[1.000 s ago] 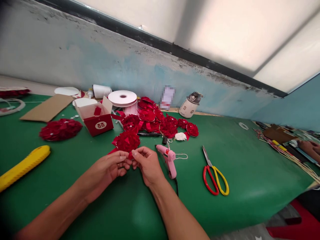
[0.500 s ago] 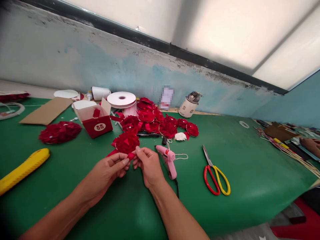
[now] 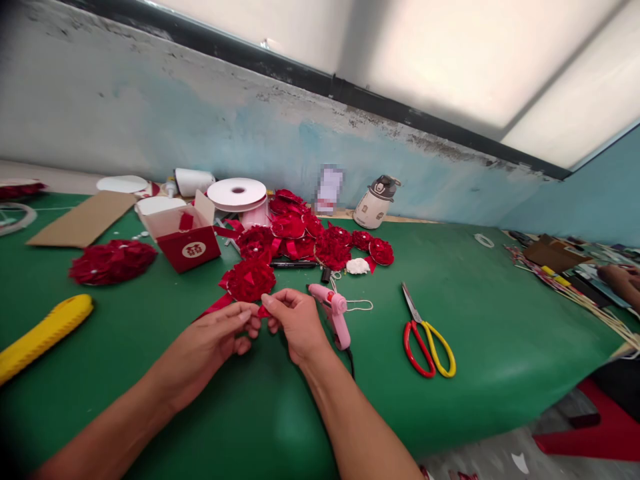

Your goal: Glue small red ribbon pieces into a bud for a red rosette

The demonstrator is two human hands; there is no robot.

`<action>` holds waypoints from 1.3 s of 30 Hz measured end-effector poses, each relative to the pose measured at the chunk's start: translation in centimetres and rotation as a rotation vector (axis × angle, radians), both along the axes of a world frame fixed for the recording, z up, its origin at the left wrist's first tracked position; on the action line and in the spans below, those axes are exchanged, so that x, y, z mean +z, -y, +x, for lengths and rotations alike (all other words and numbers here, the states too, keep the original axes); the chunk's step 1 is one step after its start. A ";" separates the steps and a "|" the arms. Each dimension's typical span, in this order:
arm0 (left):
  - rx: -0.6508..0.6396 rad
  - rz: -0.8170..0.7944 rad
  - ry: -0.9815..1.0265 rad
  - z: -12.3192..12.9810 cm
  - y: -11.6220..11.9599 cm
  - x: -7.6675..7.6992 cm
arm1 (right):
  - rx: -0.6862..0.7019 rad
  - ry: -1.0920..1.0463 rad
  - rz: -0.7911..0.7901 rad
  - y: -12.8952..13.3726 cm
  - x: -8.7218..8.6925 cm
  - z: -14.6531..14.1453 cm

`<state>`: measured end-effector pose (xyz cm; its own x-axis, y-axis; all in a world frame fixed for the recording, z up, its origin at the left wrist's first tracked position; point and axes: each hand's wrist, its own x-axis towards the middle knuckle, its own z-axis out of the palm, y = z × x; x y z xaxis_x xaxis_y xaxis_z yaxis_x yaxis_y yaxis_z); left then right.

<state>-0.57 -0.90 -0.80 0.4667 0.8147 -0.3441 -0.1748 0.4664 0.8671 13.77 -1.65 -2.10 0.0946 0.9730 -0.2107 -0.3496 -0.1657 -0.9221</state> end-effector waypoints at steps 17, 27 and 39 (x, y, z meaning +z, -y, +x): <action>0.093 0.017 -0.068 0.5 0.3 -0.5 | 0.010 -0.072 0.017 0.2 -0.7 -0.8; 0.198 0.118 -0.156 -0.4 -1.2 -0.6 | -0.052 -0.037 0.042 -0.1 -1.0 -1.5; 0.633 0.195 -0.310 -4.5 -6.5 -2.7 | 0.058 0.104 0.035 0.1 -0.8 -1.2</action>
<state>-5.05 5.63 -3.54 -0.2090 0.9561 -0.2054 -0.0932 0.1896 0.9774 12.54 -1.73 -2.95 0.0571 0.9841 -0.1683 -0.2424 -0.1498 -0.9585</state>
